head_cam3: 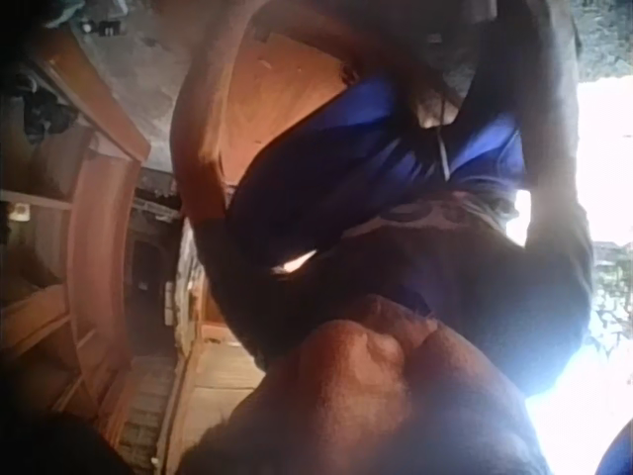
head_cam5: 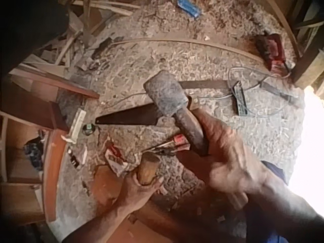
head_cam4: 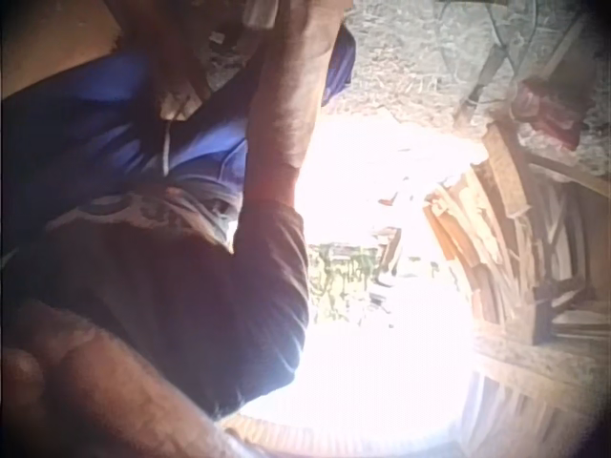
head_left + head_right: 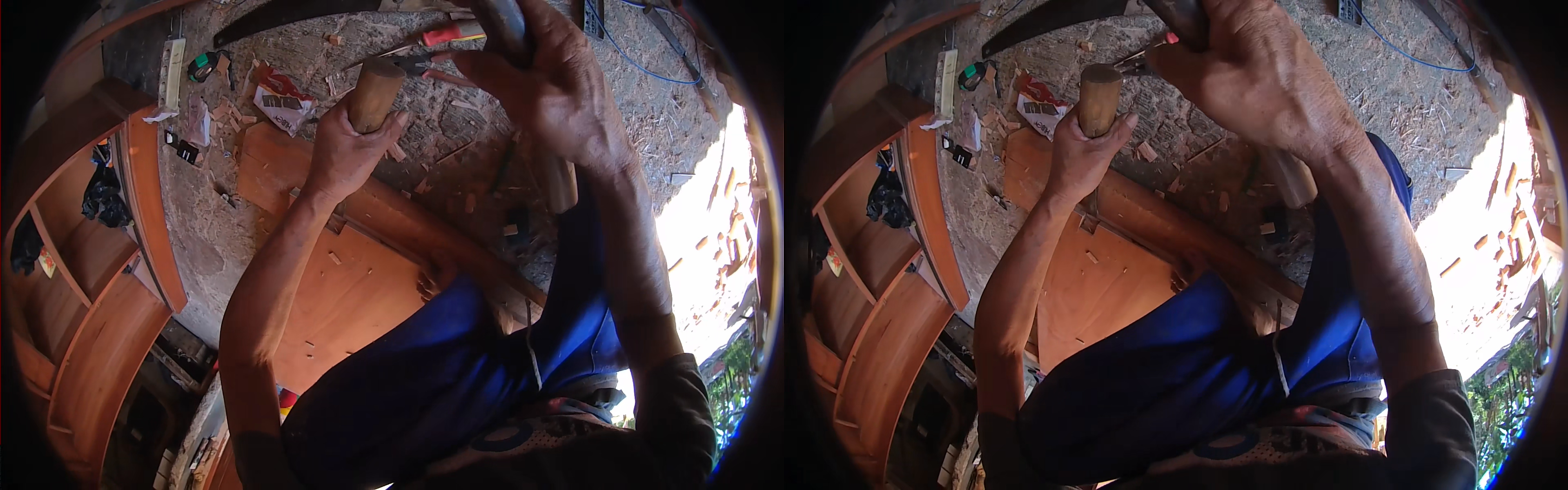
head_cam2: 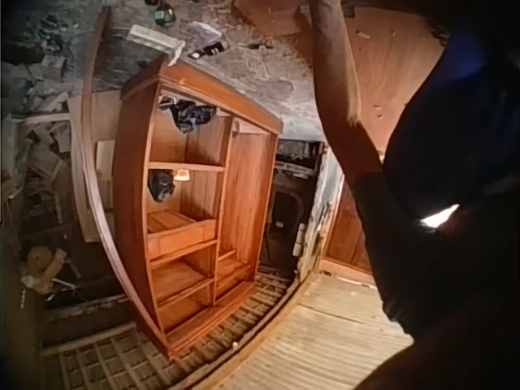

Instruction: The person sits on the floor and uses a chisel and mallet to carve a wooden plank. They repeatedly strike the chisel to remove wood chips and shape the edge of the plank. The person also uses a square tool to check the alignment of the carved edge.

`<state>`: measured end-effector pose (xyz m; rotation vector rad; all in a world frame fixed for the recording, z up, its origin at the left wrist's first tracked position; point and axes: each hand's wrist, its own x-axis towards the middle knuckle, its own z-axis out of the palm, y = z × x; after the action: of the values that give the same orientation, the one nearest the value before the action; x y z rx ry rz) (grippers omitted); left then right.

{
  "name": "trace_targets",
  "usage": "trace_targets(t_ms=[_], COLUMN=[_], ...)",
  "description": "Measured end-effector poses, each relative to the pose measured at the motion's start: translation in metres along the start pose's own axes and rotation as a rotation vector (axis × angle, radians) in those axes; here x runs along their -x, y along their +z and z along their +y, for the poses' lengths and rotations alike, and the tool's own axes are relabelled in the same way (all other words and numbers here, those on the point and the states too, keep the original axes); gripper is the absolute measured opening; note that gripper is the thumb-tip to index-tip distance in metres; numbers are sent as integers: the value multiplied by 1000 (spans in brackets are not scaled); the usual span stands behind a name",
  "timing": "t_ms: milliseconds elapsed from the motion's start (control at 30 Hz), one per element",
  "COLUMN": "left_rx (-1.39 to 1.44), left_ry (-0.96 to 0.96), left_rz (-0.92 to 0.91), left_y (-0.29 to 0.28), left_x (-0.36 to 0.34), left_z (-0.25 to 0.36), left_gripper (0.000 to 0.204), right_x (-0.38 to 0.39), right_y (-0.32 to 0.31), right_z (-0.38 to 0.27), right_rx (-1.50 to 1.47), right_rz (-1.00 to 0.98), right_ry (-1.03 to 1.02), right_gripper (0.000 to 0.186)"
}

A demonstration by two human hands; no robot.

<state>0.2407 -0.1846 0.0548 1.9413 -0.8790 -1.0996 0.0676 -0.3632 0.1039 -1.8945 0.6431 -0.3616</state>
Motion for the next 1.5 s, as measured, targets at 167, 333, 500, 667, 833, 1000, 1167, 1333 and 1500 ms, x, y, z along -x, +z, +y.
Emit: trace_targets(t_ms=[167, 333, 500, 667, 833, 1000, 1167, 1333, 1500], left_rx=[88, 20, 73, -44, 49, -16, 76, 94, 15], left_ry=[-1, 15, -22, -38, 98, 12, 76, 72, 75], left_rz=[-4, 21, -54, -242, 168, 124, 126, 93, 163], left_y=[3, -5, -7, -32, -22, -17, -13, -10, -3], left_x=[0, 2, 2, 17, 23, 24, 25, 24, 24], left_z=[-12, -14, -14, 31, 3, -12, -12, -7, -3], left_gripper=[23, 21, 23, 23, 21, 19, 18, 18, 17], right_x=[13, 16, 27, 38, 39, 41, 41, 41, 43], right_y=[13, 6, 22, 16, 24, 30, 33, 34, 34], right_z=[10, -6, 6, 3, 13, 15, 15, 16, 15], right_rx=[178, 18, 176, -106, -175, -183, -177, -180, -183], right_rz=[-364, -156, -243, -229, -214, -237, -218, -226, -227], right_ry=[18, 48, -102, 234, 252, 230, 218, 197, 212], right_gripper=[54, 40, 32, 45, 48, 48, 48, 48, 50])
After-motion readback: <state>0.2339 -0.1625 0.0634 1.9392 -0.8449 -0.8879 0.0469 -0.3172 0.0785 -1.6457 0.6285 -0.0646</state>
